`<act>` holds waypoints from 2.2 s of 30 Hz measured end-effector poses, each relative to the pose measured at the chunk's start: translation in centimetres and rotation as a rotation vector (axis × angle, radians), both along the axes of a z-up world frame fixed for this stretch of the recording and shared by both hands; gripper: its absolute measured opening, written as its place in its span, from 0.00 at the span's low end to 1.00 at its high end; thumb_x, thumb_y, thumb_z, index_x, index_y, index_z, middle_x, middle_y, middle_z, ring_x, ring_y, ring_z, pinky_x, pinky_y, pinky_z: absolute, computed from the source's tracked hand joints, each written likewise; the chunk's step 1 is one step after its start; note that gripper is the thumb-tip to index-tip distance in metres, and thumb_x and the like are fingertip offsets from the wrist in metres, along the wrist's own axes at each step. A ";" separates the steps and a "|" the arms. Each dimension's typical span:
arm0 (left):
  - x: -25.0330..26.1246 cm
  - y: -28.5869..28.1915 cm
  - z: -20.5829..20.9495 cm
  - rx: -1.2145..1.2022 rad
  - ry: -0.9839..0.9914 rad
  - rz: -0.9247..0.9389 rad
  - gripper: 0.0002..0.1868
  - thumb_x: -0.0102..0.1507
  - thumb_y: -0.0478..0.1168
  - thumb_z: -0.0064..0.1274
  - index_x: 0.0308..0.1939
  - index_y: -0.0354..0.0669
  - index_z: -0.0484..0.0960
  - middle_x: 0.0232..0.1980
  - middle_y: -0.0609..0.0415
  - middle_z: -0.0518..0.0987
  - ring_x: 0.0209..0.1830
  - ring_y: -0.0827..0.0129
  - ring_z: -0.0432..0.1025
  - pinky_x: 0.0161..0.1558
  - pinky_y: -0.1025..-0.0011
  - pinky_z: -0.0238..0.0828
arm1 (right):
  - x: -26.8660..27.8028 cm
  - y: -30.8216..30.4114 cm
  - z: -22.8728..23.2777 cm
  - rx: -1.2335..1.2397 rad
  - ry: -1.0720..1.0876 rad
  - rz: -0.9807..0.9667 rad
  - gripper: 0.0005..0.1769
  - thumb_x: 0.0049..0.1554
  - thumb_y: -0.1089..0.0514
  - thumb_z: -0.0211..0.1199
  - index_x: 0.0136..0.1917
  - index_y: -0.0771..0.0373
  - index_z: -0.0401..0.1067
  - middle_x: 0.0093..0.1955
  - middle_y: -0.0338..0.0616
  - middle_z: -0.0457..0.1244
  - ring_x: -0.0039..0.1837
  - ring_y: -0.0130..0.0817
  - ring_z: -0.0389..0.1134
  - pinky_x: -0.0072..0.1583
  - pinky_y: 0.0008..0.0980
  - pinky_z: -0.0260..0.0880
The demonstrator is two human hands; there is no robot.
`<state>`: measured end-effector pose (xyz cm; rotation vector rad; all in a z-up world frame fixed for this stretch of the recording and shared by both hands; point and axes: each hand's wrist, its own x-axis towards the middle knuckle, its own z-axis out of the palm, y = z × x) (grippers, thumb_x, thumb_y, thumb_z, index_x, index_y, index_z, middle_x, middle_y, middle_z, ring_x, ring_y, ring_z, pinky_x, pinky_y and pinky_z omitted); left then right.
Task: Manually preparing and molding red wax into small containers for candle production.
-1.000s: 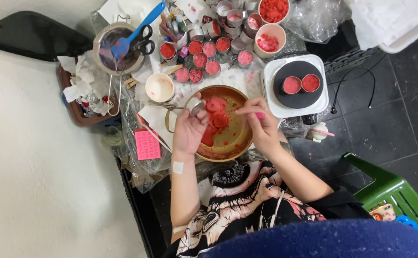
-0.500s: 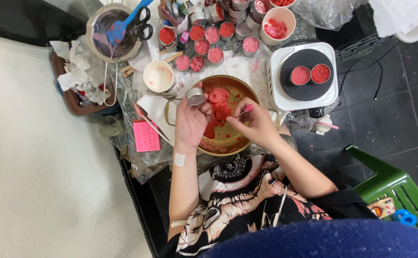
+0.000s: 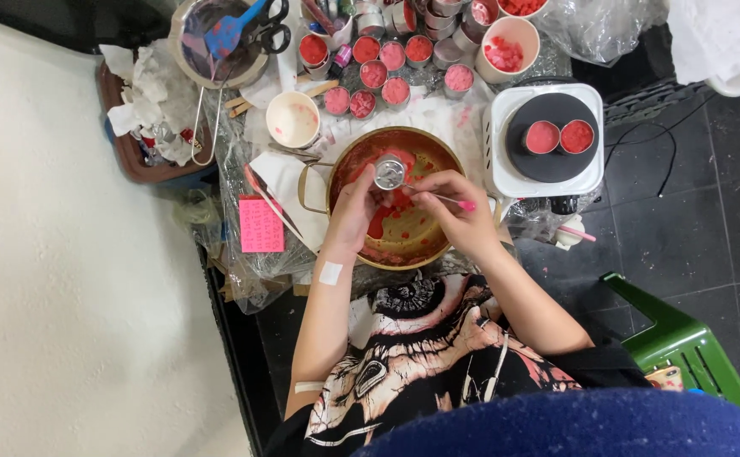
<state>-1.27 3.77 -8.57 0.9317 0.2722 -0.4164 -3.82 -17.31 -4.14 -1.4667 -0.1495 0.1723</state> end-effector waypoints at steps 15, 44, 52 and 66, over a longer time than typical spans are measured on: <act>-0.5 0.2 1.1 0.057 -0.094 -0.186 0.29 0.77 0.56 0.39 0.62 0.32 0.79 0.44 0.54 0.83 0.37 0.75 0.67 0.44 0.76 0.66 | 0.1 -0.1 0.3 0.141 -0.020 -0.081 0.08 0.68 0.67 0.55 0.60 0.68 0.67 0.58 0.47 0.69 0.57 0.30 0.71 0.60 0.30 0.72; -0.6 -0.1 3.4 0.077 -0.138 -0.217 0.29 0.74 0.57 0.43 0.66 0.37 0.80 0.50 0.59 0.82 0.39 0.79 0.66 0.44 0.77 0.64 | -0.2 -0.4 -0.3 0.178 -0.007 -0.031 0.06 0.69 0.64 0.53 0.58 0.68 0.67 0.55 0.46 0.69 0.54 0.27 0.69 0.60 0.29 0.70; -0.7 -0.3 3.6 0.090 -0.147 -0.188 0.26 0.76 0.51 0.41 0.68 0.36 0.80 0.48 0.61 0.77 0.39 0.78 0.63 0.45 0.77 0.61 | -0.3 -0.6 -0.2 0.180 -0.039 0.073 0.05 0.71 0.64 0.52 0.56 0.68 0.67 0.51 0.45 0.67 0.57 0.29 0.70 0.60 0.29 0.69; -0.9 0.0 2.4 -0.145 -0.306 0.074 0.34 0.63 0.26 0.57 0.74 0.36 0.66 0.69 0.52 0.73 0.72 0.67 0.67 0.75 0.65 0.60 | 0.2 -0.1 0.1 0.285 -0.012 -0.005 0.12 0.74 0.56 0.40 0.59 0.65 0.60 0.63 0.51 0.63 0.59 0.35 0.69 0.62 0.35 0.71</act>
